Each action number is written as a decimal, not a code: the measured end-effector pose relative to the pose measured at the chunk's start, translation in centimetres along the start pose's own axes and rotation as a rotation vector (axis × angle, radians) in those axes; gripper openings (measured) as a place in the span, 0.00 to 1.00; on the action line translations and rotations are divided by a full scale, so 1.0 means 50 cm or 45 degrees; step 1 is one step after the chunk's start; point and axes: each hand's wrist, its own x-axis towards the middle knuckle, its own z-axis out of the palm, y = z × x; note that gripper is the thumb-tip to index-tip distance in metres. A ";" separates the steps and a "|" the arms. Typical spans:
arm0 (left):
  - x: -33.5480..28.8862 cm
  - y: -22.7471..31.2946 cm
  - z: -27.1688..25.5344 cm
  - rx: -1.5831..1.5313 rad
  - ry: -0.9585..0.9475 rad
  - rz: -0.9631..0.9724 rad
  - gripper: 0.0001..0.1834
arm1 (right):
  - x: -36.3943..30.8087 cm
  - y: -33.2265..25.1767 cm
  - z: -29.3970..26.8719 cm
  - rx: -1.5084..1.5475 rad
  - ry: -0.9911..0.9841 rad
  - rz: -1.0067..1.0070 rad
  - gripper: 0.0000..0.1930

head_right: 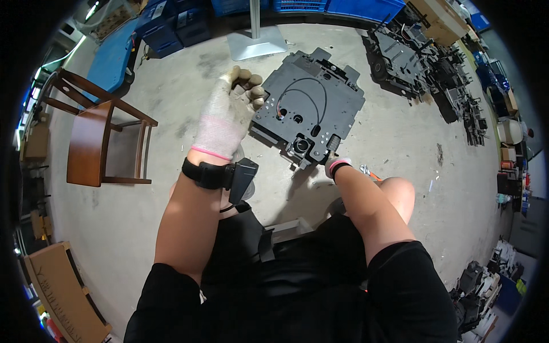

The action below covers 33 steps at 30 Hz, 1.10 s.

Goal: Disassembling a large plastic assembly using a wrench and hands.

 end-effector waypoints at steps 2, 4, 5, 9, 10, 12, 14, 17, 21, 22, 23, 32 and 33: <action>0.032 -0.053 0.109 -0.148 -0.225 -0.051 0.14 | 0.096 0.283 0.090 -0.074 0.599 -0.223 0.40; -0.023 0.028 -0.048 0.044 0.091 0.066 0.14 | -0.160 -0.181 -0.084 -0.069 0.179 -0.555 0.33; -0.026 0.032 -0.034 0.022 0.082 0.069 0.14 | -0.198 -0.190 -0.119 -0.069 0.139 -0.568 0.35; -0.012 0.010 0.002 0.009 0.052 0.012 0.13 | -0.187 -0.167 -0.144 -0.067 0.062 -0.498 0.40; -0.010 0.003 0.011 0.011 0.039 0.003 0.13 | -0.164 -0.154 -0.130 -0.091 0.058 -0.455 0.40; -0.011 -0.003 0.010 0.015 0.058 -0.001 0.13 | -0.139 -0.149 -0.113 -0.123 0.057 -0.412 0.43; -0.011 0.006 -0.014 -0.004 0.074 0.001 0.13 | -0.131 -0.162 -0.113 -0.156 0.010 -0.418 0.46; -0.015 0.018 -0.018 -0.021 0.068 0.027 0.12 | -0.119 -0.160 -0.123 -0.184 0.003 -0.509 0.47; -0.013 0.024 -0.030 -0.046 0.080 0.033 0.12 | -0.090 -0.170 -0.127 -0.049 0.032 -0.661 0.36; -0.012 0.030 -0.032 -0.043 0.088 0.052 0.12 | -0.082 -0.187 -0.136 0.082 0.033 -0.716 0.31; -0.011 0.034 -0.034 -0.038 0.140 0.041 0.13 | -0.087 -0.190 -0.125 0.360 0.164 -0.751 0.23; 0.022 0.013 0.017 -0.066 0.080 -0.041 0.13 | -0.245 -0.165 -0.353 0.511 0.137 -0.927 0.19; 0.027 0.012 0.021 -0.078 0.066 -0.044 0.13 | -0.302 -0.145 -0.408 0.769 0.073 -0.895 0.20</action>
